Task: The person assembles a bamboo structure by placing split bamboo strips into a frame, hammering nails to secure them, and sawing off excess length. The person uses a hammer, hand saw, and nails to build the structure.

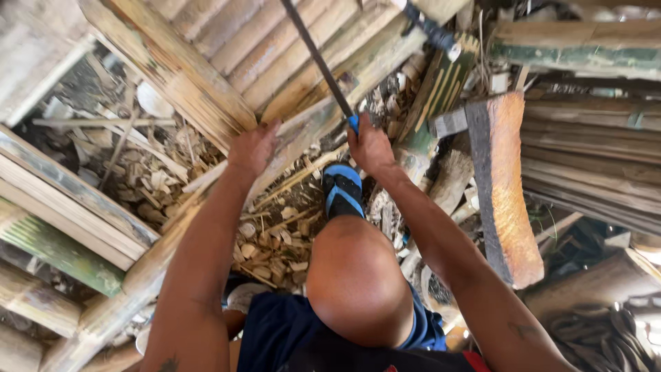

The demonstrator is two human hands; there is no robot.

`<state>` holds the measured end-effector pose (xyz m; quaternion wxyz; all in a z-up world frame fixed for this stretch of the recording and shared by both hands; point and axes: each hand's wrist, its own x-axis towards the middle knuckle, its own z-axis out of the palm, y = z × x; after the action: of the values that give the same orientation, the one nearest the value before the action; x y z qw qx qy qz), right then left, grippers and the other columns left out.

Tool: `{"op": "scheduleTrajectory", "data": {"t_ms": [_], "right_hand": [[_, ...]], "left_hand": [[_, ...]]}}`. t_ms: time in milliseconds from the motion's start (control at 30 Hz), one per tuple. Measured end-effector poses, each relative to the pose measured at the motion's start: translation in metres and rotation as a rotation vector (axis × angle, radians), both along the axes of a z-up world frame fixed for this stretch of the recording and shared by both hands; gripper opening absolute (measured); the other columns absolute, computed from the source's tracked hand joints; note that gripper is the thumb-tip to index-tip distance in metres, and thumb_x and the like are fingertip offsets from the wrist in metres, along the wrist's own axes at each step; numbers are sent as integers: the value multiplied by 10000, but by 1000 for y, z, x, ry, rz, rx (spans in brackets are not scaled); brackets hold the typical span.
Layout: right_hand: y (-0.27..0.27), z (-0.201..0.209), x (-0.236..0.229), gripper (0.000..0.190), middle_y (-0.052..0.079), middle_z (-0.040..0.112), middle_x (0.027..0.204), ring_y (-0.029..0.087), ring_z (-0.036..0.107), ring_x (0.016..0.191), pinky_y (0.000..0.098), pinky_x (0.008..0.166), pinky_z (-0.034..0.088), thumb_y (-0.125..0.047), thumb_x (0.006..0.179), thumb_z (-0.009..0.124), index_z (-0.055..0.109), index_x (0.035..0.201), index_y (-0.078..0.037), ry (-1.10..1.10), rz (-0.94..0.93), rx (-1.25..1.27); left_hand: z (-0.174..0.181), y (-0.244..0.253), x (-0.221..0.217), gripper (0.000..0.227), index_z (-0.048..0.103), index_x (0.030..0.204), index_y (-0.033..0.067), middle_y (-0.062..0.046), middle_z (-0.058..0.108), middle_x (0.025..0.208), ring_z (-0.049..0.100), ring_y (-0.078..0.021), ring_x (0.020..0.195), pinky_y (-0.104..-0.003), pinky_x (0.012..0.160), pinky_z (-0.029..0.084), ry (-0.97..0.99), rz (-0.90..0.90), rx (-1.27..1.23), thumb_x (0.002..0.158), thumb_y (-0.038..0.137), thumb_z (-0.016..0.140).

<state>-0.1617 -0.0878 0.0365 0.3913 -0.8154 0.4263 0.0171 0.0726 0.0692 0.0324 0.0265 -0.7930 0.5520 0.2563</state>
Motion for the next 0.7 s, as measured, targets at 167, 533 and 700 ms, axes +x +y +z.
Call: {"op": "scheduleTrajectory", "data": {"t_ms": [167,533,700], "right_hand": [[3,-19,-19,198,150,614,639,239,633,430,355,387,503,-182,1101,489,469,1121,13,-319,-80,-22],[4,20,-19,269,209,651,631,374,664,499,478,438,541,-218,1075,542,450,1154,22,-28,17,-55],[12,22,-18,261,193,672,705,341,701,551,439,473,554,-200,1098,530,442,1169,35,-618,-167,-271]], "left_hand": [[-9,4,-3,346,467,1387,160,-194,665,1107,706,-375,795,-540,692,620,61,15,8,1057,216,556],[-7,10,-13,365,471,1364,157,-157,670,1115,727,-339,873,-659,885,520,-68,-20,-110,1019,243,552],[-8,8,-2,449,422,1460,136,-183,669,1115,707,-397,891,-526,767,599,130,39,-45,1044,256,543]]}}
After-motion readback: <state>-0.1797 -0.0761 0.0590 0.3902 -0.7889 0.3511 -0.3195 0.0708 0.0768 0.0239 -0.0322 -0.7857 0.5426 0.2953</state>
